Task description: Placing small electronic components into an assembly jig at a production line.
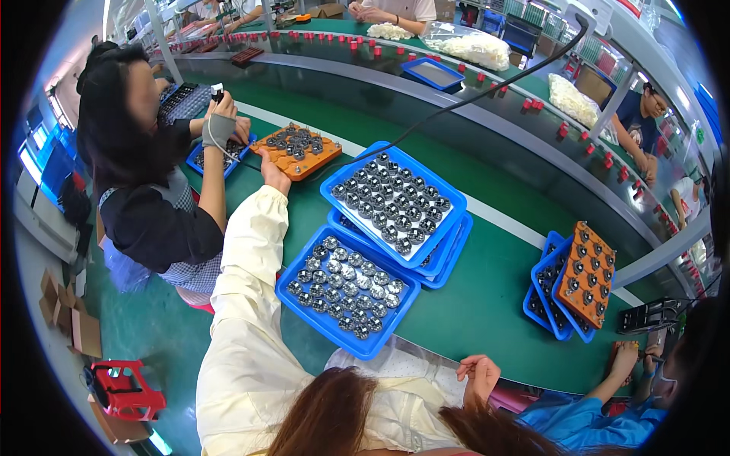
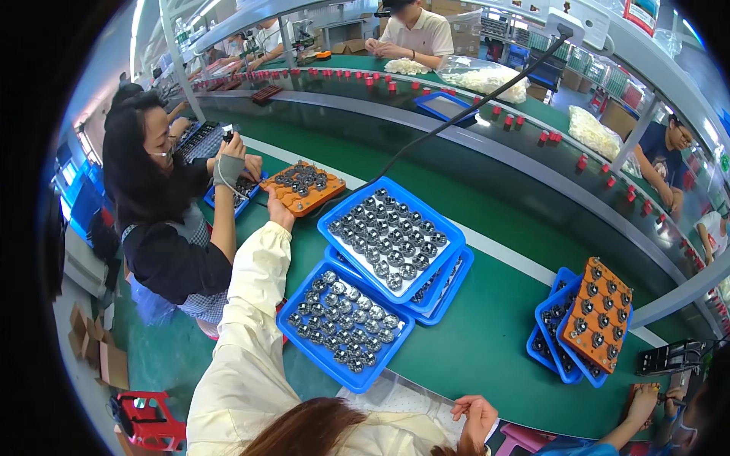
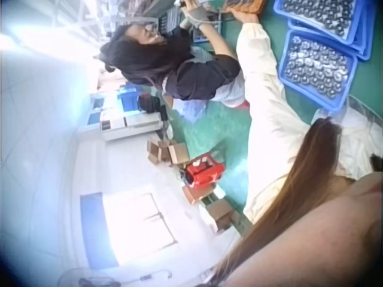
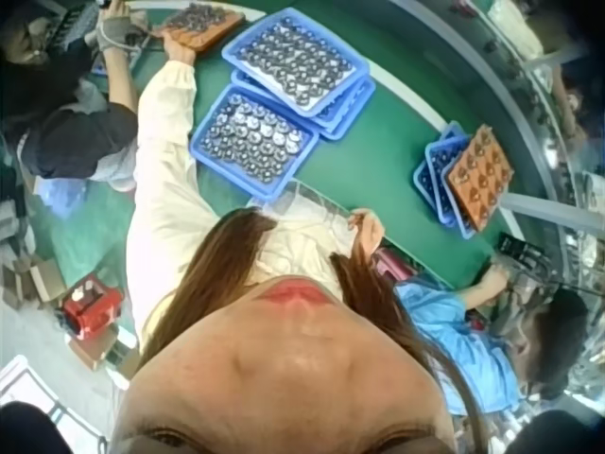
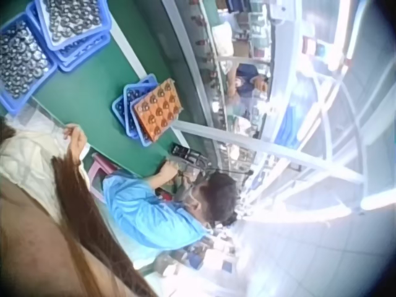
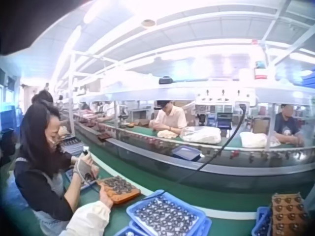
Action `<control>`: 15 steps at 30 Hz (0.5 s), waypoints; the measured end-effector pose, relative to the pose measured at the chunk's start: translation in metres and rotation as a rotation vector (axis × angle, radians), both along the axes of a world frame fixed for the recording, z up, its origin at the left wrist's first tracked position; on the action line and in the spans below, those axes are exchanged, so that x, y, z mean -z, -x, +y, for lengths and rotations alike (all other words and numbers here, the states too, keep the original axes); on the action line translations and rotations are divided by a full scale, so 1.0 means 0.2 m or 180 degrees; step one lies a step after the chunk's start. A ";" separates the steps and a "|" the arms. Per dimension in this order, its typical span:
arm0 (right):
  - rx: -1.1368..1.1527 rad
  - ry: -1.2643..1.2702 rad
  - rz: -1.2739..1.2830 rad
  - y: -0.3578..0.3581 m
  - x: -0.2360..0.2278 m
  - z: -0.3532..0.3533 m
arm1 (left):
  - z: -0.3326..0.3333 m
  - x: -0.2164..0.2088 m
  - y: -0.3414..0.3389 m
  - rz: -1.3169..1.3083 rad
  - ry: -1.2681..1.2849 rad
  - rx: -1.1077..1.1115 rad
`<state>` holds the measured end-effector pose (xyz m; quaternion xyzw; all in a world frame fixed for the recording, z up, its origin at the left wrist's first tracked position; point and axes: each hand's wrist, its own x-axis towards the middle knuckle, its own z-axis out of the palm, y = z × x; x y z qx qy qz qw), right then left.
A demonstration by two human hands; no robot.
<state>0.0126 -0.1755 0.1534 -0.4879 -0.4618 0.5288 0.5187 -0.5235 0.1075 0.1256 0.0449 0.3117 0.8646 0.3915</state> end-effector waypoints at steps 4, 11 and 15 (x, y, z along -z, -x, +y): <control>0.0026 0.0055 -0.0007 0.00 0.01 -0.01 | 0.04 0.06 0.01 -0.0093 -0.0112 -0.0007; -0.0003 -0.0106 0.0003 -0.07 0.06 -0.03 | 0.06 0.19 0.06 0.0360 0.0754 -0.0677; -0.0053 -0.0073 0.0019 -0.05 -0.04 -0.06 | 0.03 0.24 0.16 0.0526 0.1086 -0.0393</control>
